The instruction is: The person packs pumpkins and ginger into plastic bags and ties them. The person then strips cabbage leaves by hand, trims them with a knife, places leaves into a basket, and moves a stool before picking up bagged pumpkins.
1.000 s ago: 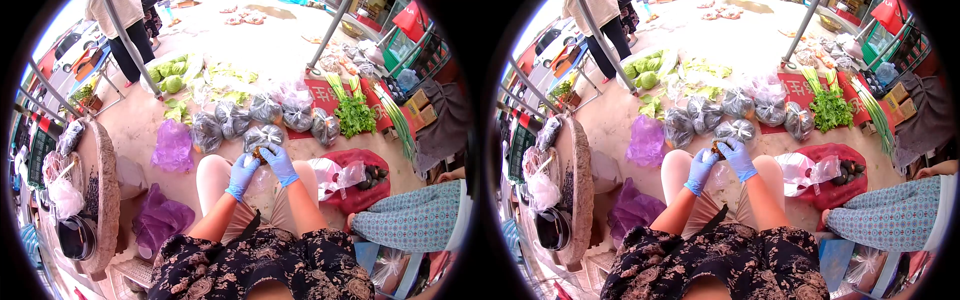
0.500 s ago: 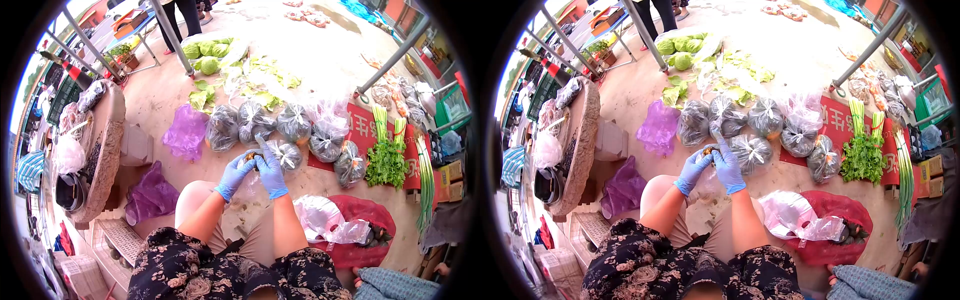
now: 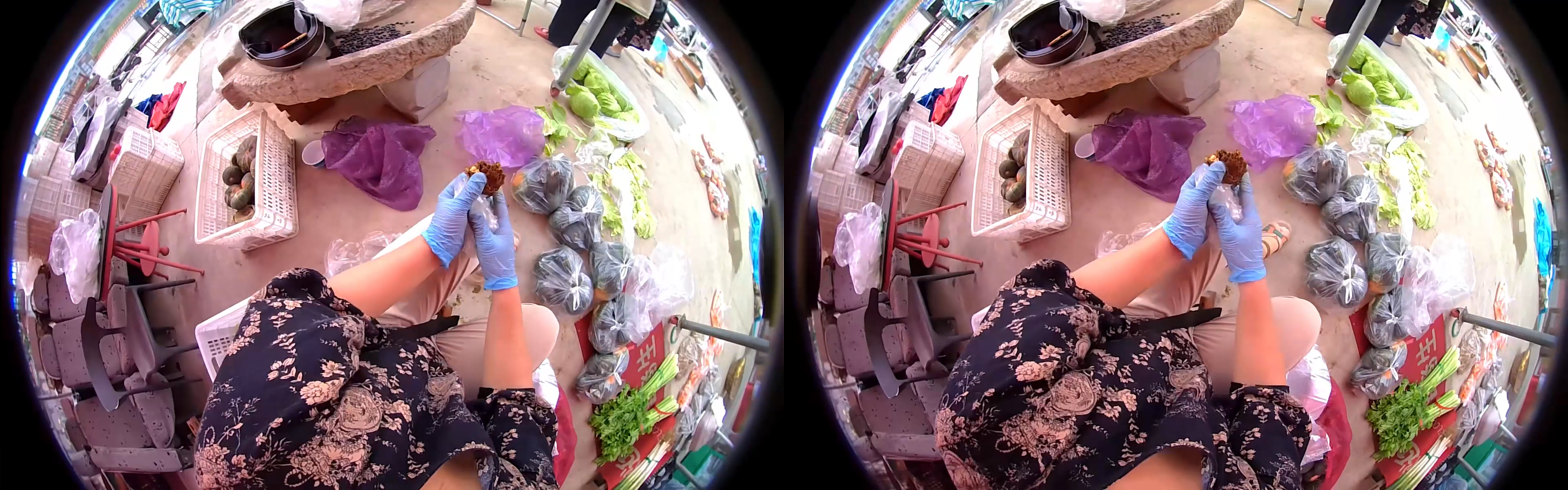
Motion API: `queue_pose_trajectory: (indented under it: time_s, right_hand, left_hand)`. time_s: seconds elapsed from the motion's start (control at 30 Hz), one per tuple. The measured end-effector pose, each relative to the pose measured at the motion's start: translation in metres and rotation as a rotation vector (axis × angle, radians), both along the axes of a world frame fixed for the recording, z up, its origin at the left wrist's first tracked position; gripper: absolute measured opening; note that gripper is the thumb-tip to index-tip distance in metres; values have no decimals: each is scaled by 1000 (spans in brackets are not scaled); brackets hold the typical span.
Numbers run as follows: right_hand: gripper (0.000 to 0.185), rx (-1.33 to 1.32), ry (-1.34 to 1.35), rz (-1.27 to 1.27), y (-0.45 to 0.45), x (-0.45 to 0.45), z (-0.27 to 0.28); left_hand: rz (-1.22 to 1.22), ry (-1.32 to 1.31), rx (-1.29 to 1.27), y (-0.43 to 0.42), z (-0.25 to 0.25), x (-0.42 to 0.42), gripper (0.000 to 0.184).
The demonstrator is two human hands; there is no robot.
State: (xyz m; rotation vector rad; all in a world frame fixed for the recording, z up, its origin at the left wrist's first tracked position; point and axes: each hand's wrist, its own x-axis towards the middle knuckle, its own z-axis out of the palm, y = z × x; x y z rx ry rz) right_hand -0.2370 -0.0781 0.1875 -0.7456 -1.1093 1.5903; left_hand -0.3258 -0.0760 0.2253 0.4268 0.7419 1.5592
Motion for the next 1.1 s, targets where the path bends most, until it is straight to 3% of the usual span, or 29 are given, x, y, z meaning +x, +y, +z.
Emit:
queue_pose_trajectory:
  time_s: [0.03,0.17,0.3,0.37,0.53,0.6,0.67,0.73,0.8,0.87,0.93,1.0,1.07,1.1]
  right_hand:
    - [56,66,-134,-47,-4,-16,13]
    - [33,349,-625,-49,-13,-78,54]
    - [27,51,-298,216,-20,-161,49]
    - [25,-189,-104,290,-24,-205,42]
    - [25,-549,85,553,-35,-302,-27]
    - [25,-816,228,677,-47,-321,-14]
    - [26,-902,265,695,-53,-338,-33]
    - [26,-958,273,727,-49,-349,-43]
    - [26,-1005,266,764,-49,-356,-52]
    - [26,-1015,251,747,-49,-359,-55]
    - [26,-1000,222,705,-43,-364,-52]
    - [27,-948,229,664,-38,-366,-63]
    - [27,-894,191,654,-31,-359,-69]
    - [29,-826,152,706,-25,-355,-83]
  left_hand:
    - [-118,-69,77,-2,-16,-26,20]
    - [130,-183,85,-25,0,-95,21]
    - [226,-370,109,-58,1,-191,21]
    - [420,-356,86,-80,17,-228,32]
    - [799,-384,-209,-130,-44,-324,35]
    - [812,-344,-229,-155,-61,-360,33]
    - [836,-304,-252,-169,-71,-397,33]
    - [828,-259,-303,-170,-88,-450,36]
    - [854,-295,-202,-162,-81,-489,58]
    - [661,-444,-320,-161,-72,-512,106]
    - [674,-427,-532,-153,-75,-500,104]
    - [442,-208,-492,-149,-96,-476,98]
    - [323,49,-533,-143,-93,-427,86]
    - [227,146,-437,-141,-87,-404,84]
